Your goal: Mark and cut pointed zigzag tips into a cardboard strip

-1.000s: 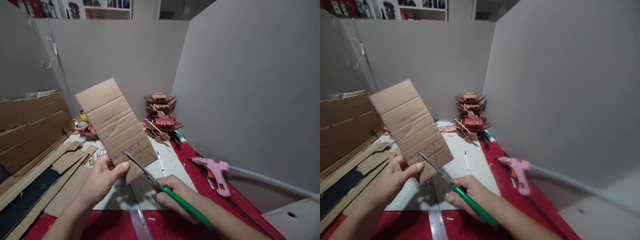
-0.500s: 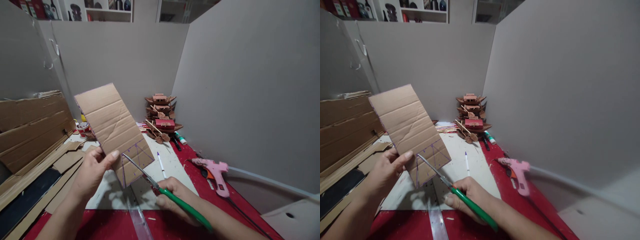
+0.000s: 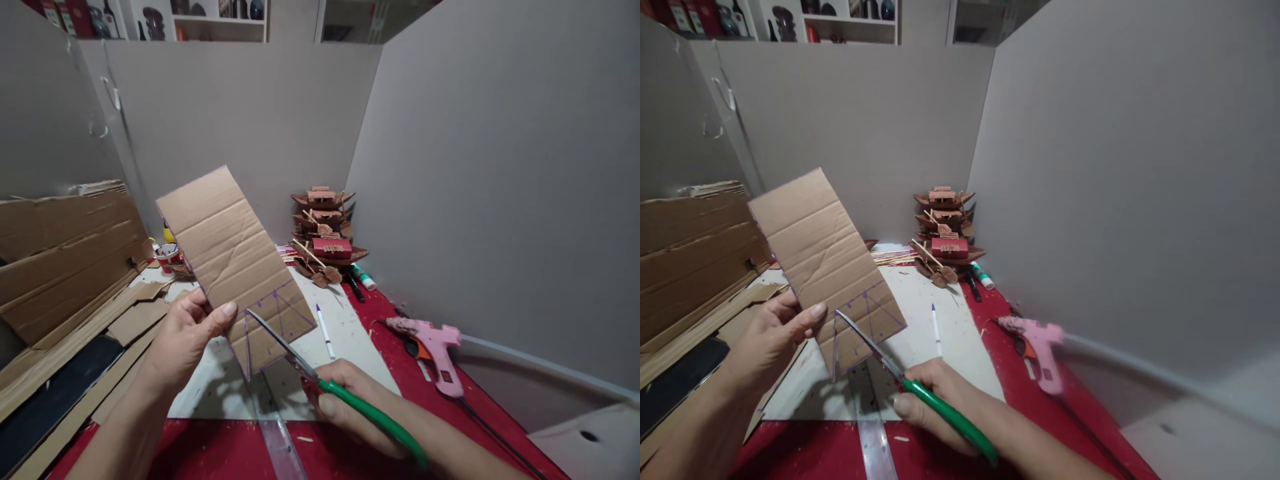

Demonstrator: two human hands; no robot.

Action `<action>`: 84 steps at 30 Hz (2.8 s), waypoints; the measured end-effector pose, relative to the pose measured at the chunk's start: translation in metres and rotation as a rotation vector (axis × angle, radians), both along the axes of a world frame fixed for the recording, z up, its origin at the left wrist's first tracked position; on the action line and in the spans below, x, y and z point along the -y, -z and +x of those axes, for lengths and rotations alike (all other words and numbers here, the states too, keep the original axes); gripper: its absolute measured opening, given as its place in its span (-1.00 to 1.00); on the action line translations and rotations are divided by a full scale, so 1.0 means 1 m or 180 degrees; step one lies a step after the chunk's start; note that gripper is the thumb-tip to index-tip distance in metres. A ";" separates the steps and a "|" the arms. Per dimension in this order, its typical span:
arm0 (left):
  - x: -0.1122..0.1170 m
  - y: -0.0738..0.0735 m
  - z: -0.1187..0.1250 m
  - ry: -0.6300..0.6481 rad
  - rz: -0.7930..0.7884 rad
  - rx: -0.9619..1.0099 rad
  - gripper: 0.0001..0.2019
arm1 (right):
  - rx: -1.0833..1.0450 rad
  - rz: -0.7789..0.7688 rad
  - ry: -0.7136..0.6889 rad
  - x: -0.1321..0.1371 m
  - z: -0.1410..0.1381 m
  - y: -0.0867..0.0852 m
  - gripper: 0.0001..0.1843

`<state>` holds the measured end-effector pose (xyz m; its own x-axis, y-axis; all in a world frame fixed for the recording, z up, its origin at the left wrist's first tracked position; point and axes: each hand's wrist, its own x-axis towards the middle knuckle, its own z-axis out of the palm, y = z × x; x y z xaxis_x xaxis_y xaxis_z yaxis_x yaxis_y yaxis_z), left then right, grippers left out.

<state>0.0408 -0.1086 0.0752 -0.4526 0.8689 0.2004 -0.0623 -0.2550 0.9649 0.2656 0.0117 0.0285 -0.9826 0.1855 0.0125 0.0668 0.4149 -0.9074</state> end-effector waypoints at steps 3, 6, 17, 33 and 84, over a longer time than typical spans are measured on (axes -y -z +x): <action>-0.001 0.002 -0.001 0.0076 0.0071 0.0045 -0.66 | 0.0036 -0.0077 -0.0005 0.001 0.000 0.002 -0.34; -0.002 0.002 -0.002 0.0152 0.0150 -0.0009 -0.68 | 0.0023 -0.0120 0.0004 0.003 0.001 0.002 -0.34; 0.003 -0.002 -0.002 0.0275 0.0199 -0.0224 -0.72 | -0.0066 -0.0337 -0.0085 0.004 0.000 0.000 -0.37; -0.005 0.010 -0.006 -0.0071 0.0048 0.0105 -0.82 | 0.0011 0.0081 -0.0064 0.002 0.002 0.000 -0.35; -0.016 0.001 0.008 -0.1375 0.0381 0.0526 -0.72 | 0.0030 0.0987 0.0524 -0.005 -0.003 0.002 -0.49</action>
<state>0.0490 -0.0925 0.0741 -0.8015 0.5695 0.1826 -0.0762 -0.4001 0.9133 0.2623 0.0167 0.0267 -0.9401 0.3303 0.0841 0.1636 0.6537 -0.7388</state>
